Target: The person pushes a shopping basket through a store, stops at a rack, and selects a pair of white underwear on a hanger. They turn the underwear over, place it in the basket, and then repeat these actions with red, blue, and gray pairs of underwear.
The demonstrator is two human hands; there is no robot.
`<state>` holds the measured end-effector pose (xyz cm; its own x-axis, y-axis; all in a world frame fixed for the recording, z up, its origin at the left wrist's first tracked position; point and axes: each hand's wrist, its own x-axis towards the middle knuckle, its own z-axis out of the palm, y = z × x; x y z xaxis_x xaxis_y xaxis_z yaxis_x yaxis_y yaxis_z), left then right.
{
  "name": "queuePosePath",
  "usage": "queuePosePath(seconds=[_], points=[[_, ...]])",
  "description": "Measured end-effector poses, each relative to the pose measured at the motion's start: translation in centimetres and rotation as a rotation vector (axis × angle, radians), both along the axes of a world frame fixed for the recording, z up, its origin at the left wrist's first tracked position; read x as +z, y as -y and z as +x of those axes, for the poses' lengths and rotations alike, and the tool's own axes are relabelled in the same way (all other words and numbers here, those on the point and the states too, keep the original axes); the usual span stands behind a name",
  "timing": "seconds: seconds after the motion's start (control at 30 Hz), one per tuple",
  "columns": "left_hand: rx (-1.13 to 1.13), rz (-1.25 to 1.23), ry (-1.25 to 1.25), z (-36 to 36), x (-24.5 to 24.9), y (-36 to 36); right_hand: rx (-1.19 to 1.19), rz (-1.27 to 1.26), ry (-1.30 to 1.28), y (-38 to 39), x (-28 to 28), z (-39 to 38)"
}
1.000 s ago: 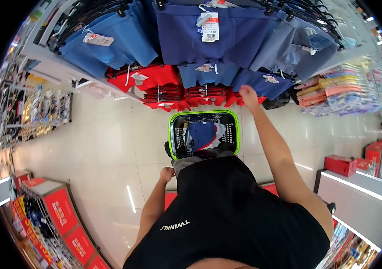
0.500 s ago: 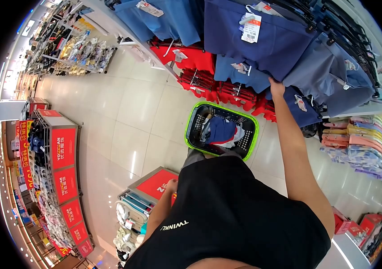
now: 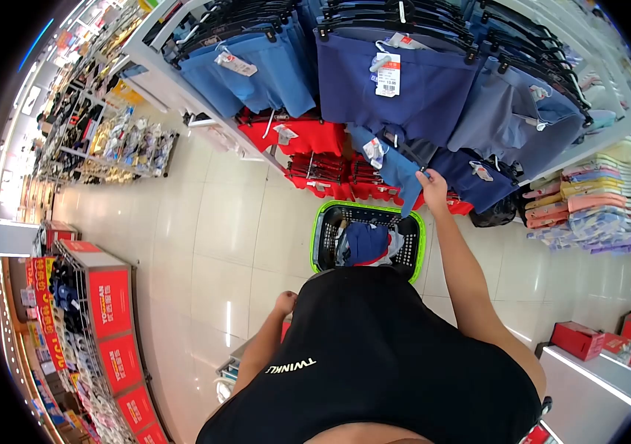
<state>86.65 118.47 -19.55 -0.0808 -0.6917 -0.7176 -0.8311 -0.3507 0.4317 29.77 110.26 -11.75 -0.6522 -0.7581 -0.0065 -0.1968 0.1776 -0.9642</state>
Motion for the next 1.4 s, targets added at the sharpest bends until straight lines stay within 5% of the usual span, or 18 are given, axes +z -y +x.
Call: queuePosePath(seconds=[0.2, 0.57, 0.63, 0.87, 1.0, 1.4], points=[[0.273, 0.051, -0.356, -2.7, 1.9, 8.6, -0.004, 0.035, 0.028, -3.9, 2.8, 2.4], [0.135, -0.085, -0.777, -17.8, 15.9, 16.2, 0.070, 0.126, 0.207, -11.7, 9.8, 6.5], [0.089, -0.328, -0.853, -19.3, 16.8, 16.6, 0.105, 0.053, 0.355, -12.7, 11.0, 7.4], [0.193, -0.116, -1.057, -19.6, 17.6, 18.4, 0.114, -0.038, 0.547, -14.8, 16.0, 8.1], [0.145, 0.020, -1.225, -18.4, 23.0, 18.5, 0.123, -0.175, 0.564, -15.2, 19.0, 8.4], [0.209, -0.264, -1.319, -18.4, 36.1, 17.9, 0.199, -0.434, 0.548, -12.7, 25.5, 8.2]])
